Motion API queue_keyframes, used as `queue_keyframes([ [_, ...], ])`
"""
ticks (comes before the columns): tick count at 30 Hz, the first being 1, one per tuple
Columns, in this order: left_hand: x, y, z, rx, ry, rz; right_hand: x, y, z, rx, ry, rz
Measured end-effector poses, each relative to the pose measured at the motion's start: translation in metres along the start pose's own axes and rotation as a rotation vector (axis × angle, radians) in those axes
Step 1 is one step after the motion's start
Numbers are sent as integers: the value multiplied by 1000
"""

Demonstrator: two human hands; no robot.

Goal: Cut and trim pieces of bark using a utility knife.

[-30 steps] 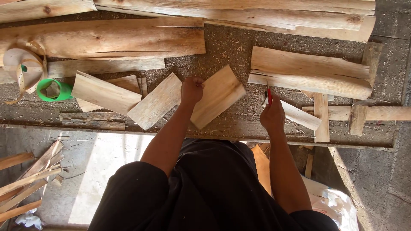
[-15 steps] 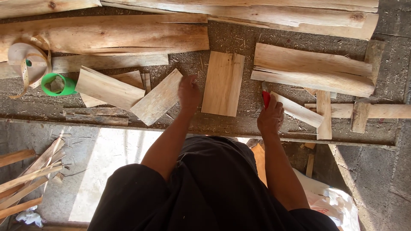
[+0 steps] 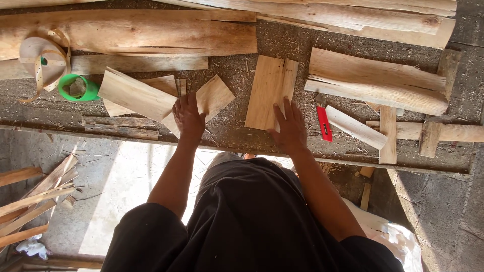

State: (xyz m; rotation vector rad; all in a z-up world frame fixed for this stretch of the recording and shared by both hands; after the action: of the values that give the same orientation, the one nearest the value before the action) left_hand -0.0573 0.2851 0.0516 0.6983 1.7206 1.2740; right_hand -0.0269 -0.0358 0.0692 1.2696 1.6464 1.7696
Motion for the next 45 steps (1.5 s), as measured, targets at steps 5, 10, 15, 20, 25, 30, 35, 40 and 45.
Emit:
queue_keyframes([
  [5, 26, -21, 20, -68, 53, -97, -7, -31, 1, 196, -100, 10],
  [10, 12, 19, 27, 40, 77, -380, -7, -29, 4, 197, -83, -48],
  [15, -10, -36, 33, 383, 297, -1136, 13, -16, 10, 315, -5, -217],
  [20, -74, -102, 15, 543, 365, -1157, 15, -23, 5, 277, 26, -251],
  [25, -107, -173, 23, 534, 251, -1146, 18, -14, -6, 316, 29, -215],
  [30, -112, -168, 33, 474, 420, -1001, 7, -18, -18, -14, 214, -20],
  [35, -115, -149, 45, 415, 415, -798, -10, -18, -18, 18, 86, 274],
  [40, -121, -136, 47, 364, 383, -637, -32, -30, -12, -43, -72, 378],
  [45, -126, -123, 41, 376, 463, -498, -1, 2, 11, 73, -79, 38],
])
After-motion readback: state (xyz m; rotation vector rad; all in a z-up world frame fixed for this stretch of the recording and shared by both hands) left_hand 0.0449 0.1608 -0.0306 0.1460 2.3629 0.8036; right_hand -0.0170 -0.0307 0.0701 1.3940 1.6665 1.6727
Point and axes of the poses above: each hand's wrist, its own z-axis towards the middle knuckle, its own y-axis out of the back of the hand, x = y × z, the point moved 8 cm from there along z, towards the middle knuckle, and after that the axes turned 10 degrees about y, right-handed, at the moved point
